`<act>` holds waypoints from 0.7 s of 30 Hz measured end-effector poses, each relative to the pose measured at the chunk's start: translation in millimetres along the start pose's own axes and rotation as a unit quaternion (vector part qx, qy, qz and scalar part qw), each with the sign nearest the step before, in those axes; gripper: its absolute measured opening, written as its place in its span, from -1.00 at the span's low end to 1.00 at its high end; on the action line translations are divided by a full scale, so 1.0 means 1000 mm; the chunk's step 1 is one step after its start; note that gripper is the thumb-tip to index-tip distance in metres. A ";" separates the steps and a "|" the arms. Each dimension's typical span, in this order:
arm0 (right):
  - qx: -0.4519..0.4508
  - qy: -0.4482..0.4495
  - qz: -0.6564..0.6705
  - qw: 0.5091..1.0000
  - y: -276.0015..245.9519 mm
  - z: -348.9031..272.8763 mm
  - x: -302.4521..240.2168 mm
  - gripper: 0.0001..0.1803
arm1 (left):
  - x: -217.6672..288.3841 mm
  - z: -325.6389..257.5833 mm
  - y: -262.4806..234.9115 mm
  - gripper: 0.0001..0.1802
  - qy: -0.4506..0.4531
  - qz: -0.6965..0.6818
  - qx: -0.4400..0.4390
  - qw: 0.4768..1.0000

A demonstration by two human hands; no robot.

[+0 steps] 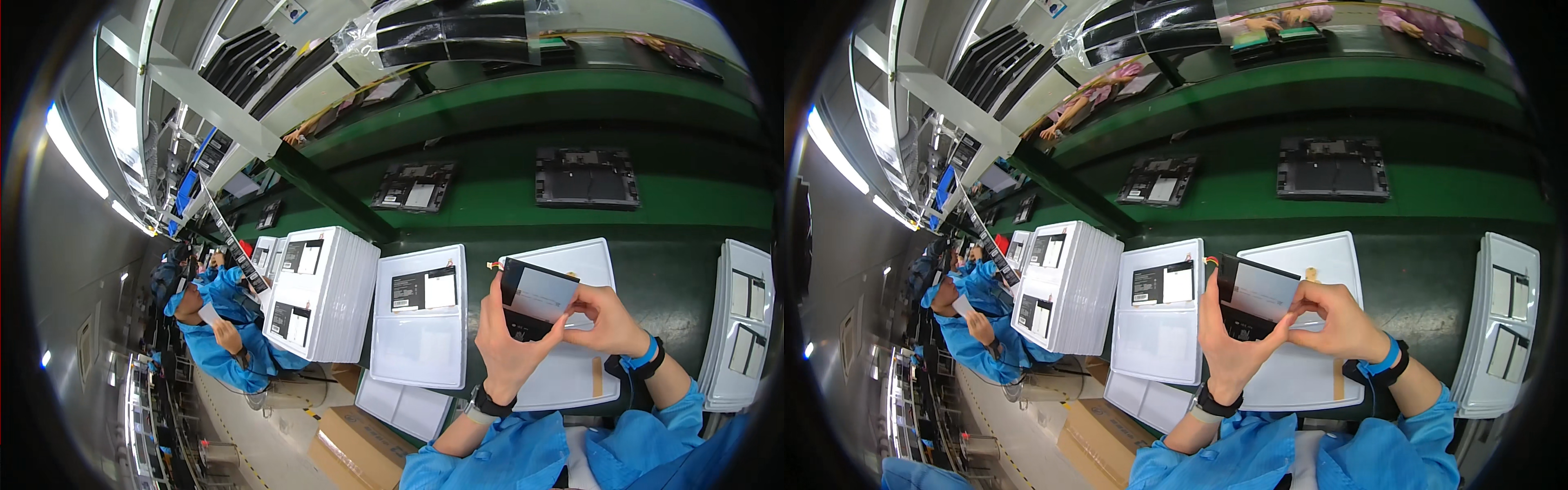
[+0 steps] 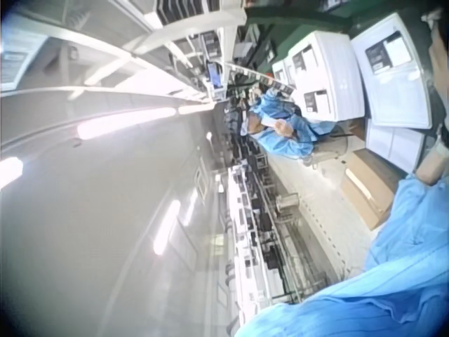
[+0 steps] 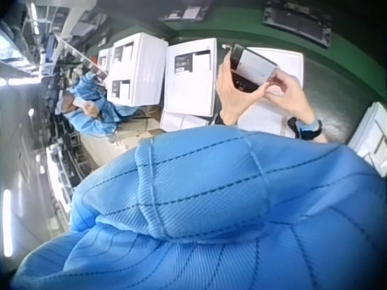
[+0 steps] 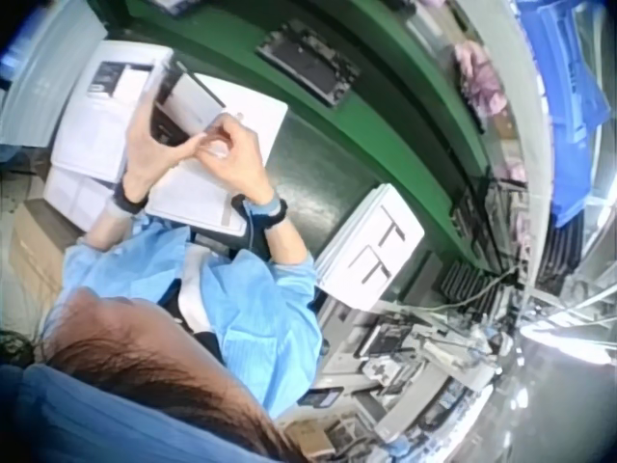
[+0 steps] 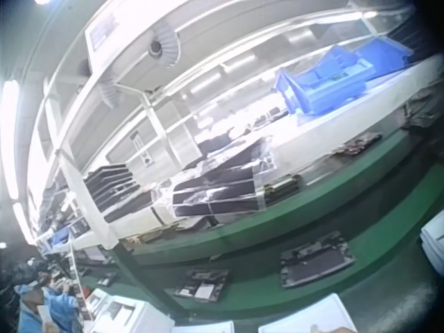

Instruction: Assembling electronic components, likely batteries or screens, on a factory production line.

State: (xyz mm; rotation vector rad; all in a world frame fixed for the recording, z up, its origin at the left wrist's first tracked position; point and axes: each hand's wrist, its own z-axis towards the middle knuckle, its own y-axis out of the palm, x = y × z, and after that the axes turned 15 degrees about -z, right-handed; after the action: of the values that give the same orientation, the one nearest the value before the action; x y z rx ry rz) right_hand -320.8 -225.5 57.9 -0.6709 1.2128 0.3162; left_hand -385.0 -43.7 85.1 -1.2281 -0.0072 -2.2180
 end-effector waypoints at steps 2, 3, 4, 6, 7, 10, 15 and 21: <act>0.023 0.005 0.028 0.999 0.001 -0.002 0.005 -0.75 | 0.001 0.000 0.000 0.20 -0.030 -0.024 -0.011 0.999; 0.029 0.012 0.044 0.999 0.002 -0.003 0.006 -0.77 | 0.000 -0.001 0.000 0.21 -0.043 -0.033 -0.017 0.998; 0.035 0.019 0.061 0.997 0.002 -0.005 0.007 -0.79 | -0.002 -0.002 0.000 0.22 -0.057 -0.043 -0.023 0.997; 0.028 0.044 0.095 0.994 0.000 -0.004 0.007 -0.80 | -0.014 -0.004 0.001 0.22 -0.085 -0.086 -0.042 0.992; 0.016 0.064 0.130 0.989 -0.001 -0.003 0.005 -0.82 | -0.021 -0.005 0.000 0.22 -0.111 -0.126 -0.054 0.984; 0.022 0.077 0.143 0.986 -0.001 0.001 -0.006 -0.69 | -0.029 -0.005 0.001 0.11 -0.161 -0.219 -0.095 0.958; 0.016 0.068 0.162 0.984 -0.001 0.001 -0.017 -0.58 | -0.043 -0.009 0.011 -0.05 -0.299 -0.399 -0.070 0.864; 0.015 0.096 0.127 0.987 0.004 -0.003 -0.012 -0.64 | -0.045 -0.010 0.012 -0.18 -0.345 -0.436 -0.028 0.831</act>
State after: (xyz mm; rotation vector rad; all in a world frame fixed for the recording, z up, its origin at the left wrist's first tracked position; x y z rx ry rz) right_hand -329.2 -222.3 67.0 -0.5292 1.4890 0.4513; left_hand -369.5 -33.9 41.1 -2.3311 -0.9709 -2.2789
